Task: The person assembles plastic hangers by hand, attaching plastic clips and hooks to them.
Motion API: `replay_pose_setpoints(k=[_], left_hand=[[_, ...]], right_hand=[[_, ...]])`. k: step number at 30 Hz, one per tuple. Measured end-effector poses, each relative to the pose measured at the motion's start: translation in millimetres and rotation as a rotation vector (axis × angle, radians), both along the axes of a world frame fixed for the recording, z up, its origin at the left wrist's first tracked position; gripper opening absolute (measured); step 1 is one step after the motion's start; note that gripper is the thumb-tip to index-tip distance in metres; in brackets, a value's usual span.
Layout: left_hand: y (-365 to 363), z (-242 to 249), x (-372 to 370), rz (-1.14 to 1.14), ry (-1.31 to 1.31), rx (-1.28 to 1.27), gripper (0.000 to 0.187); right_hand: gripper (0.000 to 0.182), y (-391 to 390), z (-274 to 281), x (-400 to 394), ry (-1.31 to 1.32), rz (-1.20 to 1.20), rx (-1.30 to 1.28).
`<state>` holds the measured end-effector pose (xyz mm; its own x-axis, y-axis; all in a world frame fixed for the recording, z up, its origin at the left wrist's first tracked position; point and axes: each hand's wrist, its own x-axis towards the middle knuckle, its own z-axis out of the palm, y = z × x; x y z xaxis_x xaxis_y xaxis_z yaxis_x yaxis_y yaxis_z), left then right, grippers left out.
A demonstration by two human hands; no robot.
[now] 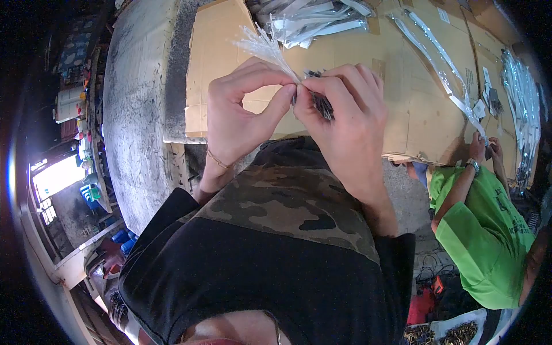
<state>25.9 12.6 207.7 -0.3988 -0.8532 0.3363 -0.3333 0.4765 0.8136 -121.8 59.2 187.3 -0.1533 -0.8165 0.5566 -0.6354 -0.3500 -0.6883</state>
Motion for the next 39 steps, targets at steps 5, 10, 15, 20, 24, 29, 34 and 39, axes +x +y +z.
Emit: replay_pose_setpoints(k=[5, 10, 15, 20, 24, 29, 34, 39], left_hand=[[-1, -2, 1, -0.038, 0.003, -0.108, 0.010], [-3, -2, 4, -0.049, -0.055, -0.216, 0.011], [-4, -8, 5, -0.038, 0.014, -0.155, 0.012], [-4, -7, 7, -0.035, 0.048, 0.003, 0.010], [-3, -7, 9, -0.041, 0.075, 0.048, 0.009], [-3, -10, 8, -0.033, 0.056, -0.042, 0.009], [-2, -11, 7, 0.003, 0.014, -0.127, 0.011], [-4, -11, 9, -0.051, 0.014, -0.083, 0.010]], right_hand=[[0.015, 2, 3, 0, -0.082, 0.035, 0.060], [0.014, 1, 2, -2, -0.193, 0.109, 0.143], [0.015, -1, 1, -2, -0.253, 0.185, 0.144], [0.013, -3, 3, -3, -0.295, 0.223, 0.224], [0.011, -3, 3, 0, -0.314, 0.154, 0.243], [0.009, -4, 1, -1, -0.328, 0.152, 0.237], [0.009, -3, 1, -2, -0.396, 0.190, 0.270], [0.009, -2, 0, -1, -0.395, 0.228, 0.291]])
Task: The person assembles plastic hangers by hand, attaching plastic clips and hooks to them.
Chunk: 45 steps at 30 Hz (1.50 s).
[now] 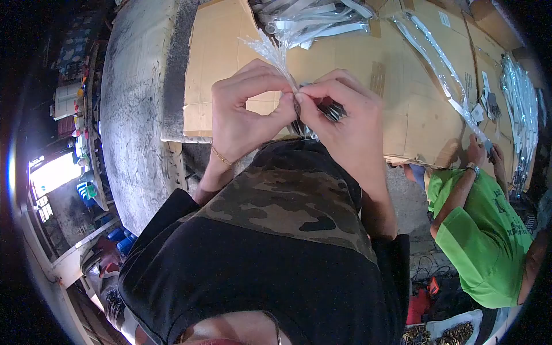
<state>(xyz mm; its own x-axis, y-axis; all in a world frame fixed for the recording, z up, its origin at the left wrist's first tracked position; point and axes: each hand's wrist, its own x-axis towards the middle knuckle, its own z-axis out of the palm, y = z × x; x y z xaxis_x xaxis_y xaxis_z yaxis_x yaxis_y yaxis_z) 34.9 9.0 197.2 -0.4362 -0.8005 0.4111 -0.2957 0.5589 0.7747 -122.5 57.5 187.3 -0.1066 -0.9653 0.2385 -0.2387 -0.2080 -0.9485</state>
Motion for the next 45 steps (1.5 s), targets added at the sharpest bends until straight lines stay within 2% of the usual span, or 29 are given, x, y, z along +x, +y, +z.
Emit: replay_pose_setpoints(k=[5, 12, 15, 20, 26, 30, 38, 41, 45], left_hand=[[2, 1, -2, 0.023, 0.042, 0.129, 0.008], [4, -1, 1, 0.011, 0.088, 0.175, 0.011], [6, -3, -1, 0.032, 0.112, 0.077, 0.013], [6, -2, -1, 0.055, -0.034, -0.089, 0.014], [6, 1, -4, 0.073, -0.068, -0.203, 0.013], [4, 0, -3, 0.058, -0.057, -0.180, 0.012], [5, -1, -2, 0.024, 0.024, 0.042, 0.010], [6, -5, -1, 0.017, 0.102, 0.055, 0.011], [8, -2, -1, 0.020, 0.080, 0.010, 0.012]], right_hand=[[0.008, 0, 1, 0, -0.077, 0.036, 0.029], [0.005, 0, -6, -1, -0.162, 0.011, 0.065], [0.005, -1, -7, 0, -0.166, -0.029, 0.040], [0.006, -2, -8, 1, -0.174, -0.048, 0.045], [0.007, -2, -11, -2, -0.178, -0.025, 0.030], [0.007, -1, -11, -1, -0.198, 0.003, 0.033], [0.009, -1, -13, 0, -0.208, 0.019, 0.011], [0.009, -2, -10, 0, -0.182, -0.027, -0.025], [0.009, -1, -4, 3, -0.130, -0.077, -0.037]])
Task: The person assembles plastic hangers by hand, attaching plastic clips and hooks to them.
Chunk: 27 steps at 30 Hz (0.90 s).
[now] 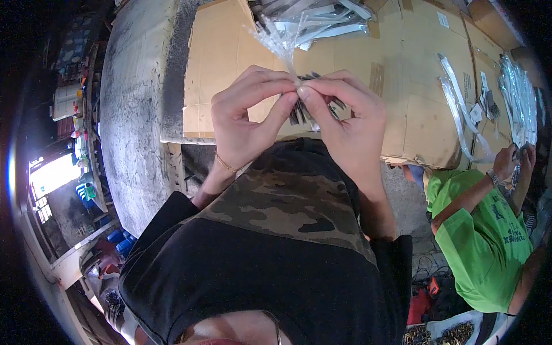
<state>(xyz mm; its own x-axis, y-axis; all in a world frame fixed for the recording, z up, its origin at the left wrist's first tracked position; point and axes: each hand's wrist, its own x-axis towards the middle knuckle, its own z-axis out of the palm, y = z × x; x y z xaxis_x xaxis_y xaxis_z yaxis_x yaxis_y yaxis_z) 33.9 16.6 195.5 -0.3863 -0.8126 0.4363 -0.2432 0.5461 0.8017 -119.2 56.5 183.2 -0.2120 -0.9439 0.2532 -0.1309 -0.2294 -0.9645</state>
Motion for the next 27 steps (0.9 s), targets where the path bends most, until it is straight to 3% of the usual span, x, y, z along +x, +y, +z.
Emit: replay_pose_setpoints(k=[10, 24, 27], left_hand=[[3, 9, -5, 0.047, -0.135, -0.244, 0.013], [3, 0, -9, 0.102, -0.226, -0.468, 0.021], [3, 0, -8, 0.111, -0.199, -0.476, 0.021]], right_hand=[[0.010, 1, -2, -7, 0.009, 0.037, -0.019], [0.011, 6, -7, -11, -0.255, 0.179, 0.096], [0.014, 7, -8, -10, -0.171, 0.185, 0.092]])
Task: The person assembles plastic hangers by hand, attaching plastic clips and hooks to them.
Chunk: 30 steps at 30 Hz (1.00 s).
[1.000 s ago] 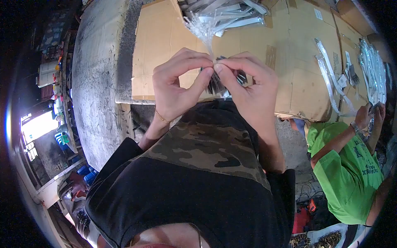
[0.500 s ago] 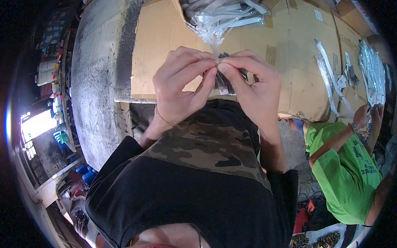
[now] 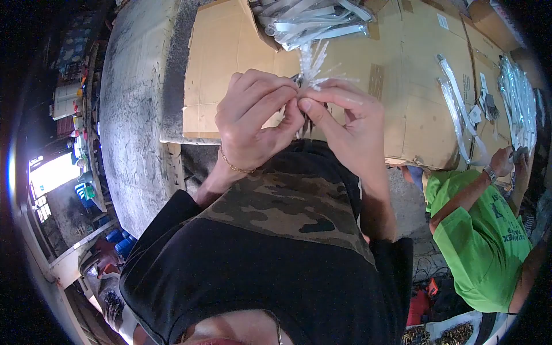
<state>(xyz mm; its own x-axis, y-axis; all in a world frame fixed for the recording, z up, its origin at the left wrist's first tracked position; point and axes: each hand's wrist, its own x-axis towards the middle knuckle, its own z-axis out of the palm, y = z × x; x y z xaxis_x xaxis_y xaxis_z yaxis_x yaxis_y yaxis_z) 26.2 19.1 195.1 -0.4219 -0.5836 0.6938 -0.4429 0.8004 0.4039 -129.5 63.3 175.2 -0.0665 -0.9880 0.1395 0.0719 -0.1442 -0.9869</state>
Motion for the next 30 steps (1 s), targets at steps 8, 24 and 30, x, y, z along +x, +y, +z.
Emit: replay_pose_setpoints(k=[8, 24, 30], left_hand=[[2, -3, 6, -0.003, 0.216, 0.361, 0.013], [-9, 6, 15, -0.104, 0.040, 0.418, 0.012], [-15, 3, 17, -0.178, 0.010, 0.393, 0.013]], right_hand=[[0.029, -4, -18, 21, 0.556, -0.373, -0.497], [0.016, -7, -5, 11, 0.305, -0.073, -0.208], [0.009, -9, -15, 0, 0.057, 0.156, -0.063]])
